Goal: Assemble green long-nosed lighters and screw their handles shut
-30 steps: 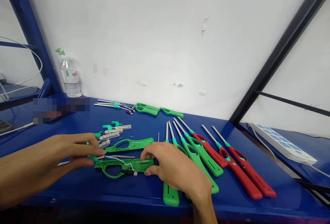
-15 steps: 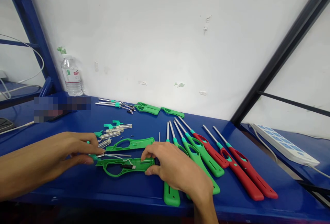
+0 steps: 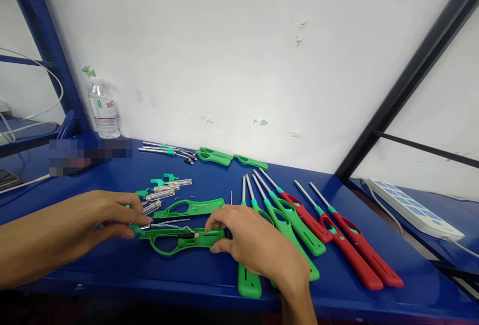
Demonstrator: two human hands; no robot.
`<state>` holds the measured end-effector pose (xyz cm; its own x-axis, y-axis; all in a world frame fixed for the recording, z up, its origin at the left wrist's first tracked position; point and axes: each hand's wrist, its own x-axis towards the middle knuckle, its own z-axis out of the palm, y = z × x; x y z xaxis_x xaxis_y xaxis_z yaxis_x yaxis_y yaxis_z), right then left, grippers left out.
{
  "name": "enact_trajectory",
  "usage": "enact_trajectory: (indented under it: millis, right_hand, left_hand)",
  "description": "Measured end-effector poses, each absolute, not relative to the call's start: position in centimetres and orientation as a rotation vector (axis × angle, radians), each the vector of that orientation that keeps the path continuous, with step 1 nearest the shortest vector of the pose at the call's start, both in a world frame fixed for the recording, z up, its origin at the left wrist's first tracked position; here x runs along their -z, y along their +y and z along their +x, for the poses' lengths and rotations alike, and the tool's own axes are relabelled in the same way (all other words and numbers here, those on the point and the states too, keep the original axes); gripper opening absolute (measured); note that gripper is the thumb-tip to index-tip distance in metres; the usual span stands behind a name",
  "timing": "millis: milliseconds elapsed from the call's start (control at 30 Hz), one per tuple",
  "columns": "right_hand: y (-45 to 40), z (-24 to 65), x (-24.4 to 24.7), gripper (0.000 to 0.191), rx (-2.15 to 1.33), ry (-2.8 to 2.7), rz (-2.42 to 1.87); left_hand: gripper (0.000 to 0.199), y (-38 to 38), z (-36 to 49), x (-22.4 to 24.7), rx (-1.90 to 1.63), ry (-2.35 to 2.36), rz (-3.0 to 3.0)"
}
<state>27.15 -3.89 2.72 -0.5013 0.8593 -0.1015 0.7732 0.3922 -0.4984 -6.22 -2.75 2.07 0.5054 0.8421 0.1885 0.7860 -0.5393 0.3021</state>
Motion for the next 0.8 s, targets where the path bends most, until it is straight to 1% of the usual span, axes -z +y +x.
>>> enact_trajectory:
  millis: [367,567,700,800]
  right_hand:
    - [-3.8,27.3,-2.7,0.023,-0.746,-2.470,-1.467]
    - [-3.7,27.2,-2.7,0.023,-0.729,-2.485,-1.466]
    - [-3.7,27.2,-2.7,0.023,-0.734,-2.479,-1.474]
    - [-3.7,27.2,-2.7,0.024,-0.736,-2.479,-1.477]
  left_hand:
    - [0.041,-3.4,-6.6,-2.4,-0.459,1.359,2.580]
    - [0.040,-3.4,-6.7,-2.4,-0.426,1.343,2.563]
    - [0.043,-3.3,-6.9,-2.5,-0.414,1.310,2.597]
    - [0.035,-3.0,-7.4,-1.5,-0.484,1.338,2.587]
